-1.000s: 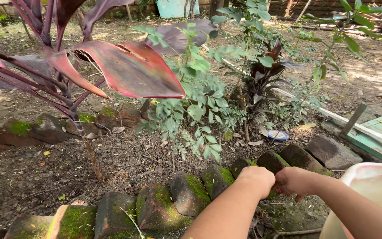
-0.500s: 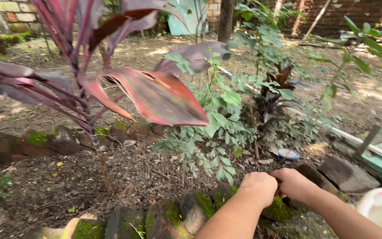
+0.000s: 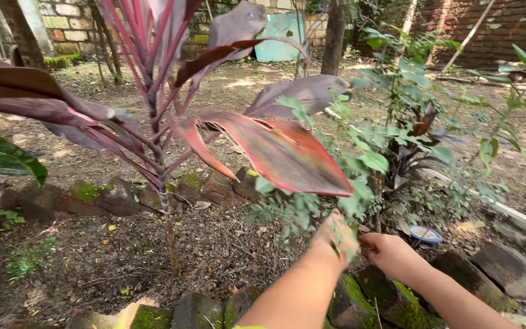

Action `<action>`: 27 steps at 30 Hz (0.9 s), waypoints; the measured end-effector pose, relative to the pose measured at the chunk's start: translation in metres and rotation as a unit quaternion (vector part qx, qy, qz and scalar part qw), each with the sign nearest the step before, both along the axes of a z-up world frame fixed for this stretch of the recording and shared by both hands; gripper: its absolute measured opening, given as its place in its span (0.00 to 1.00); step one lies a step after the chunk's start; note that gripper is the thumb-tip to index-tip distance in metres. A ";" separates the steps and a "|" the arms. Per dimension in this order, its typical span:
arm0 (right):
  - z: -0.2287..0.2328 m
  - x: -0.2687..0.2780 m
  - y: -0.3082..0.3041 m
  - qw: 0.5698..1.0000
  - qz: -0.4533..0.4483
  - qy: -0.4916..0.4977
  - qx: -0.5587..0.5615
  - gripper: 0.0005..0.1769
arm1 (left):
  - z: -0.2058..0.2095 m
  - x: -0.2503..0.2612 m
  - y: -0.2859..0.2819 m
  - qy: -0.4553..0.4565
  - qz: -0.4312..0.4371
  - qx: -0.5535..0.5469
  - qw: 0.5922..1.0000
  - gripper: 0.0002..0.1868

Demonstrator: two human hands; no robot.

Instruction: The person pours liquid from a small container onto the base of a plant, then places the container into a bucket and proceeds to weed the garden bed by hand, pulling small plants and debris from the soil.

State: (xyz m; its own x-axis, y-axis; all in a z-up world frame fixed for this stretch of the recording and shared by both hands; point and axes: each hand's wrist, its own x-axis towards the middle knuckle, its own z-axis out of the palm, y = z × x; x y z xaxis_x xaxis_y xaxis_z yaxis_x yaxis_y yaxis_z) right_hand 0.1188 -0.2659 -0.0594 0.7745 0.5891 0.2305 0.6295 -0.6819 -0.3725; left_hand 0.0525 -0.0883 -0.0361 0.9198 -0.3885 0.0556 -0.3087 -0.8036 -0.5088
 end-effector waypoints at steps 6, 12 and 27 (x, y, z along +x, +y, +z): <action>0.005 -0.009 0.026 0.993 -0.075 0.079 -0.050 0.25 | 0.019 -0.008 0.074 -0.054 0.169 -0.168 0.970 0.18; -0.008 0.002 0.046 0.998 -0.005 0.034 -0.044 0.21 | 0.006 -0.035 0.130 -0.111 0.180 -0.268 0.940 0.19; -0.016 0.018 0.104 0.990 -0.015 -0.139 0.011 0.27 | -0.006 -0.027 0.153 -0.151 0.144 -0.327 0.922 0.21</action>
